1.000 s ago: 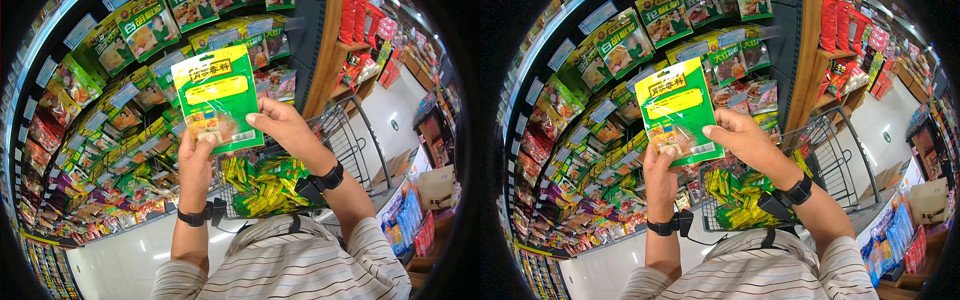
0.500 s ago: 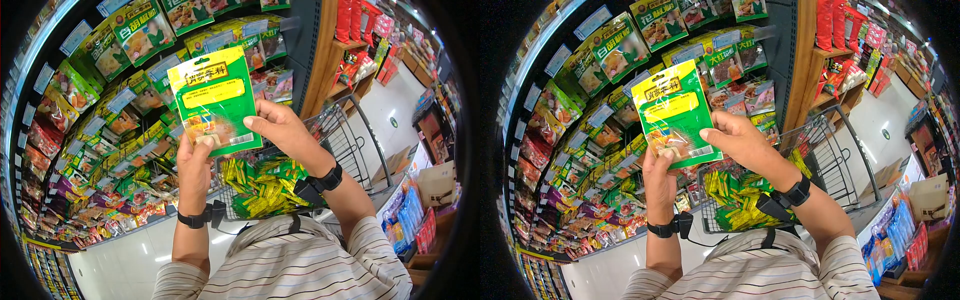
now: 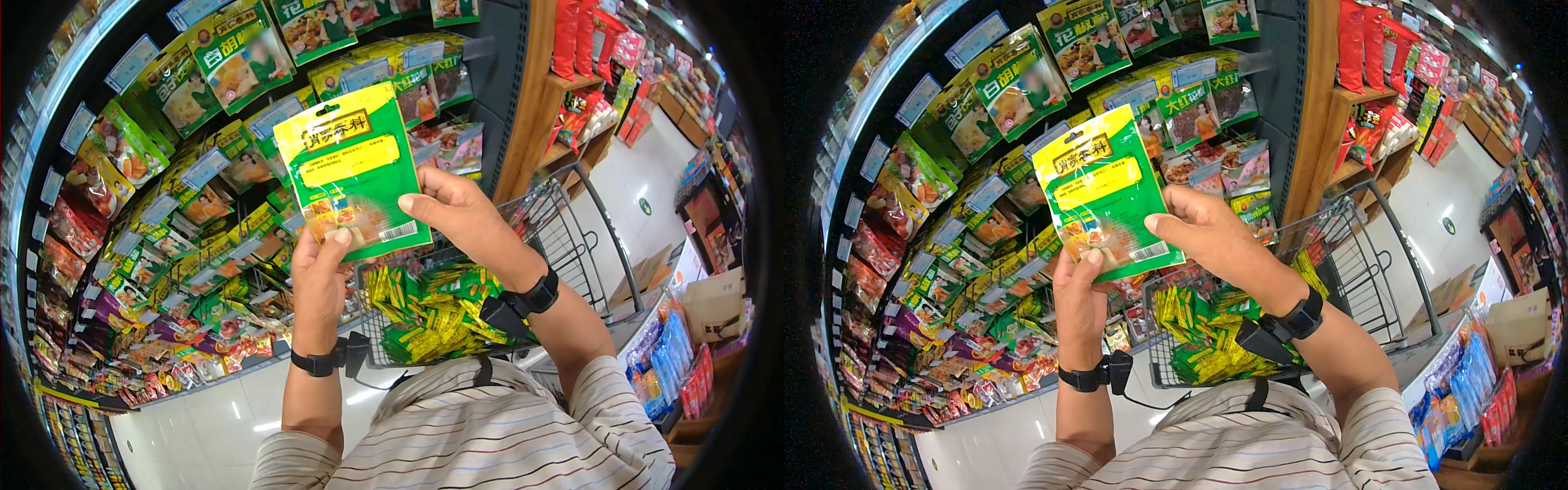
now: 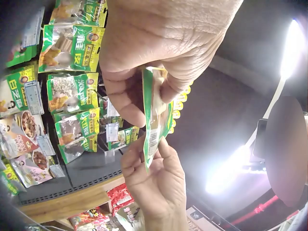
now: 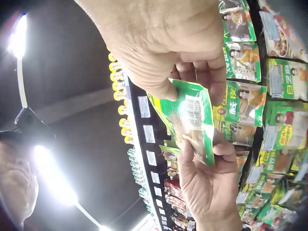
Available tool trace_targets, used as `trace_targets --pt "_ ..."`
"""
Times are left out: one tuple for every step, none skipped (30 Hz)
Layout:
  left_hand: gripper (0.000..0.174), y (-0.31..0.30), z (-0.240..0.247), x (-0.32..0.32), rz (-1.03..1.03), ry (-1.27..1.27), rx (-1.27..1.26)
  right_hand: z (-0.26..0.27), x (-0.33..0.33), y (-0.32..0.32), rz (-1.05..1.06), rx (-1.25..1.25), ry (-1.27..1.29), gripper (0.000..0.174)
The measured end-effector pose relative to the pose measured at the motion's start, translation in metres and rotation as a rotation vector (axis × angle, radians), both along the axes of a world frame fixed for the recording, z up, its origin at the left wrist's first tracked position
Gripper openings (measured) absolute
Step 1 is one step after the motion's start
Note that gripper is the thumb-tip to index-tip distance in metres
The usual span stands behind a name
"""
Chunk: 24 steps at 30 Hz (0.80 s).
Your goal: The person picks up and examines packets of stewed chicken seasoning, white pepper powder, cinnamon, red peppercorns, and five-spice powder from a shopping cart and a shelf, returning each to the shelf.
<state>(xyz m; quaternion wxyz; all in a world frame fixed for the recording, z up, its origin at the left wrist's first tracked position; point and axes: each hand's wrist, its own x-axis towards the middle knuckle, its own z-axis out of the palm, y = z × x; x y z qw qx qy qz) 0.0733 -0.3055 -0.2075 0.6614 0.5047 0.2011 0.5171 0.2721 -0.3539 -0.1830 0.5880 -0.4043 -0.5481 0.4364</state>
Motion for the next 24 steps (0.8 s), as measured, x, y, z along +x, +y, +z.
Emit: trace_targets --pt "0.036 0.001 0.0 -0.001 -0.009 -0.005 0.006 0.003 -0.002 0.001 -0.008 -0.005 0.003 0.022" --pt "0.035 0.002 -0.001 -0.002 -0.017 -0.011 0.013 0.004 -0.002 0.003 -0.007 -0.005 0.003 0.022" --pt "0.034 0.003 -0.002 -0.003 -0.025 -0.018 0.019 0.004 -0.002 0.004 -0.005 -0.005 0.001 0.022" --pt "0.033 0.005 -0.003 -0.004 -0.024 -0.023 0.021 0.005 -0.002 0.006 -0.005 -0.007 0.0 0.022" --pt "0.032 0.006 -0.002 -0.005 -0.014 -0.016 0.032 0.005 -0.002 0.009 -0.009 -0.005 -0.012 0.022" --pt "0.031 0.006 -0.001 -0.006 -0.004 -0.01 0.042 0.004 -0.002 0.012 -0.013 -0.005 -0.023 0.022" --pt "0.03 0.007 -0.001 -0.006 0.006 -0.003 0.052 0.005 -0.002 0.014 -0.018 -0.004 -0.034 0.022" --pt "0.031 0.005 0.0 -0.007 0.016 -0.03 0.036 0.007 -0.002 0.015 -0.016 -0.041 -0.026 0.022" --pt "0.034 0.002 0.001 -0.008 0.026 -0.057 0.024 0.011 -0.002 0.015 -0.013 -0.075 -0.018 0.023" --pt "0.037 0.002 0.004 -0.01 0.037 -0.086 0.02 0.015 -0.003 0.017 -0.009 -0.101 -0.012 0.023" --pt "0.042 0.007 0.006 -0.012 -0.01 -0.144 0.024 0.019 -0.005 0.021 0.03 -0.109 0.13 0.023" --pt "0.048 0.015 0.008 -0.014 -0.056 -0.202 0.034 0.021 -0.01 0.025 0.075 -0.114 0.27 0.023" --pt "0.054 0.022 0.009 -0.017 -0.104 -0.257 0.043 0.024 -0.014 0.027 0.125 -0.122 0.409 0.024" --pt "0.066 0.028 0.011 -0.018 -0.073 -0.161 0.083 0.03 -0.014 0.027 0.208 -0.136 0.476 0.026" --pt "0.058 0.03 0.013 -0.02 -0.084 -0.112 0.07 0.034 -0.018 0.031 0.24 -0.132 0.485 0.027" --pt "0.053 0.033 0.018 -0.019 -0.062 -0.028 0.071 0.035 -0.021 0.033 0.27 -0.133 0.495 0.028" --pt "0.048 0.034 0.021 -0.018 -0.04 0.056 0.066 0.035 -0.025 0.036 0.296 -0.14 0.507 0.028" --pt "0.045 0.038 0.019 -0.017 -0.061 0.032 0.039 0.032 -0.029 0.039 0.327 -0.157 0.499 0.03" --pt "0.043 0.044 0.016 -0.016 -0.083 0.007 0.011 0.03 -0.034 0.042 0.378 -0.172 0.509 0.03" --pt "0.042 0.048 0.016 -0.015 -0.106 -0.018 -0.017 0.028 -0.04 0.045 0.429 -0.188 0.518 0.031" --pt "0.042 0.051 0.018 -0.015 -0.142 -0.027 0.015 0.028 -0.044 0.048 0.478 -0.206 0.527 0.031" --pt "0.043 0.053 0.025 -0.014 -0.179 -0.035 0.043 0.028 -0.047 0.05 0.53 -0.203 0.516 0.031" --pt "0.044 0.052 0.033 -0.013 -0.218 -0.043 0.071 0.027 -0.05 0.052 0.532 -0.219 0.514 0.03" --pt "0.046 0.044 0.045 -0.016 -0.222 -0.062 0.162 0.027 -0.053 0.054 0.534 -0.233 0.51 0.03"
